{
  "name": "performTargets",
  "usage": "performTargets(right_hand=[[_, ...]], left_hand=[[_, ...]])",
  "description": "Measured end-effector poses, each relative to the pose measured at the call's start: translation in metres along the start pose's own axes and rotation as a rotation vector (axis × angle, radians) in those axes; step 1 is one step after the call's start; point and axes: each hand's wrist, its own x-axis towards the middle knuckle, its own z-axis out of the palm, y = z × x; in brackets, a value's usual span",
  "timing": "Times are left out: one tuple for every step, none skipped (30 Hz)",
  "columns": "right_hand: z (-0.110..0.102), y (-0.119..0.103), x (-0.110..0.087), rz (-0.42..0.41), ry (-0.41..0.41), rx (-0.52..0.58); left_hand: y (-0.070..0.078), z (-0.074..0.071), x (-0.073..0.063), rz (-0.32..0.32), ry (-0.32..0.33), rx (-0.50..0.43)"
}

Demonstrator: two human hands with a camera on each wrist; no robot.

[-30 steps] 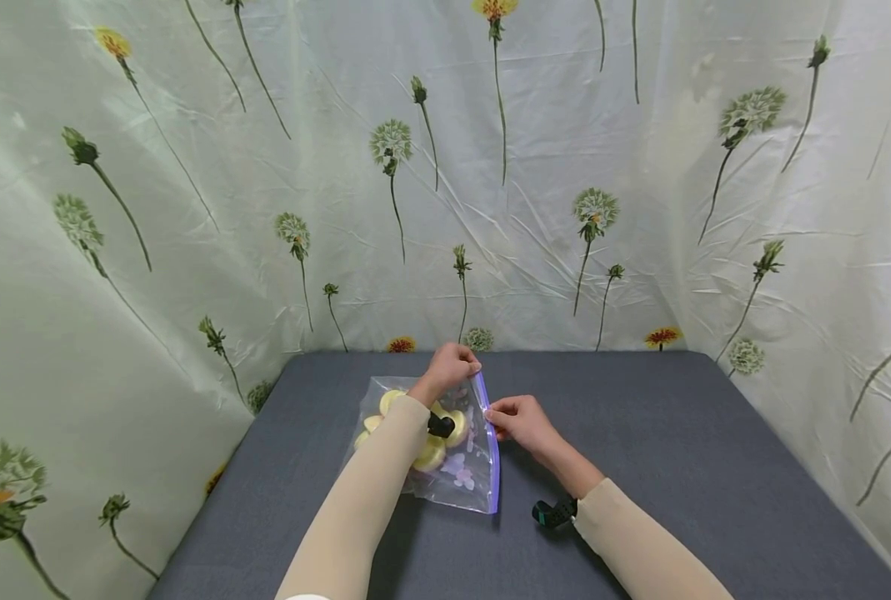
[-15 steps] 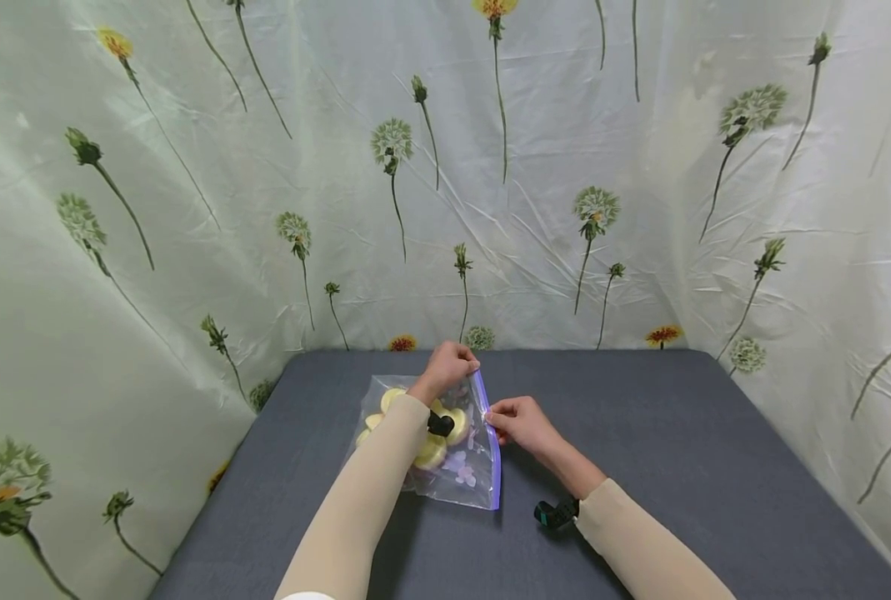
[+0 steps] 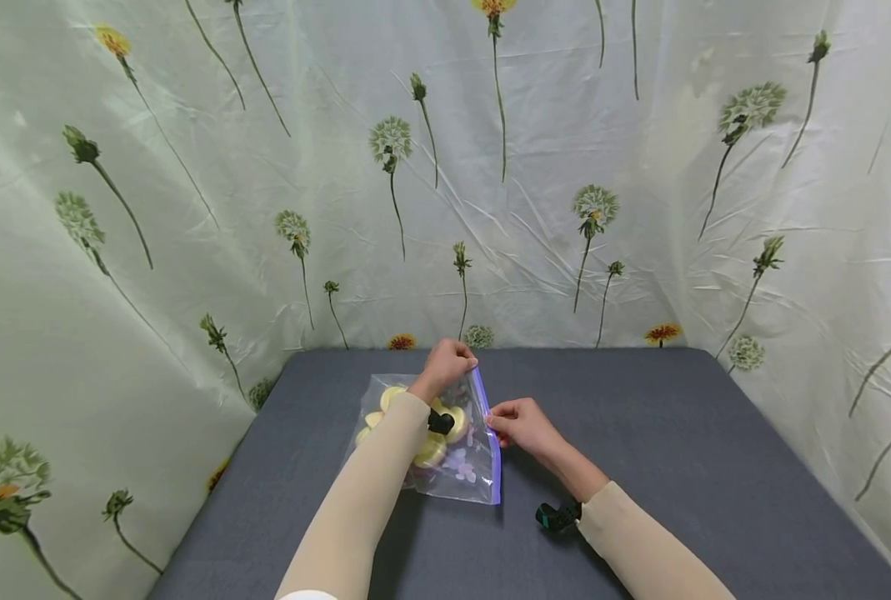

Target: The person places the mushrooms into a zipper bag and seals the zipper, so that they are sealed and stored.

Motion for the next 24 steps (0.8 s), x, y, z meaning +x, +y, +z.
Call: performTargets(right_hand=[[0.000,0.000,-0.001,0.001,0.000,0.001],[-0.001,-0.001,-0.002,0.001,-0.001,0.003],[-0.001,-0.001,-0.002,0.001,-0.003,0.004],[-0.001,-0.001,-0.003,-0.001,-0.006,0.005],[-0.001,-0.001,-0.004,-0.004,-0.009,0.005],[-0.001,-0.001,-0.004,-0.003,-0.011,0.005],[-0.001,-0.001,-0.004,-0.008,-0.015,0.005],[-0.001,0.000,-0.005,-0.013,-0.019,0.003],[-0.001,0.000,-0.005,-0.016,-0.022,0.000],[-0.001,0.000,-0.006,-0.018,-0.023,-0.005],[-0.001,0.000,-0.006,-0.019,-0.024,-0.008],[-0.001,0.000,-0.006,-0.019,-0.025,-0.013],[-0.001,-0.001,-0.007,-0.019,-0.024,-0.015],[-0.001,-0.001,-0.007,-0.019,-0.025,-0.018],[0.000,-0.002,-0.008,-0.016,-0.024,-0.020],[0.000,-0.002,-0.009,-0.014,-0.023,-0.020],[0.000,-0.003,-0.010,-0.013,-0.025,-0.020],[0.000,-0.004,-0.011,-0.013,-0.025,-0.020],[0.000,-0.004,-0.012,-0.012,-0.027,-0.019],[0.001,-0.004,-0.013,-0.011,-0.030,-0.017],[0.001,-0.005,-0.015,-0.008,-0.033,-0.013],[0.001,-0.005,-0.015,-0.010,-0.036,-0.011],[0.001,-0.006,-0.016,-0.012,-0.039,-0.009],[0.002,-0.006,-0.017,-0.013,-0.041,-0.006]], left_hand=[[0.001,0.000,0.000,-0.002,0.001,-0.001],[0.001,-0.001,0.000,-0.004,0.003,0.000],[0.002,-0.001,0.000,-0.007,0.002,0.002],[0.002,-0.001,0.000,-0.009,0.002,0.005],[0.003,-0.002,0.000,-0.010,0.002,0.007],[0.003,-0.003,-0.001,-0.011,0.003,0.010],[0.004,-0.003,-0.001,-0.010,0.005,0.013],[0.004,-0.004,-0.002,-0.010,0.005,0.015],[0.005,-0.004,-0.002,-0.009,0.005,0.017],[0.005,-0.005,-0.002,-0.007,0.007,0.016],[0.006,-0.005,-0.003,-0.004,0.008,0.017],[0.006,-0.006,-0.003,-0.003,0.009,0.020],[0.006,-0.006,-0.003,-0.002,0.011,0.020],[0.006,-0.006,-0.003,-0.001,0.012,0.022],[0.006,-0.006,-0.003,0.000,0.015,0.027],[0.007,-0.006,-0.003,0.000,0.016,0.029],[0.007,-0.007,-0.003,0.000,0.019,0.030],[0.007,-0.007,-0.003,0.000,0.021,0.032],[0.007,-0.007,-0.003,0.000,0.024,0.033],[0.007,-0.007,-0.003,0.000,0.026,0.033],[0.008,-0.007,-0.003,0.002,0.028,0.033],[0.008,-0.008,-0.003,0.003,0.029,0.033],[0.008,-0.008,-0.003,0.005,0.031,0.030],[0.009,-0.009,-0.003,0.008,0.033,0.030]])
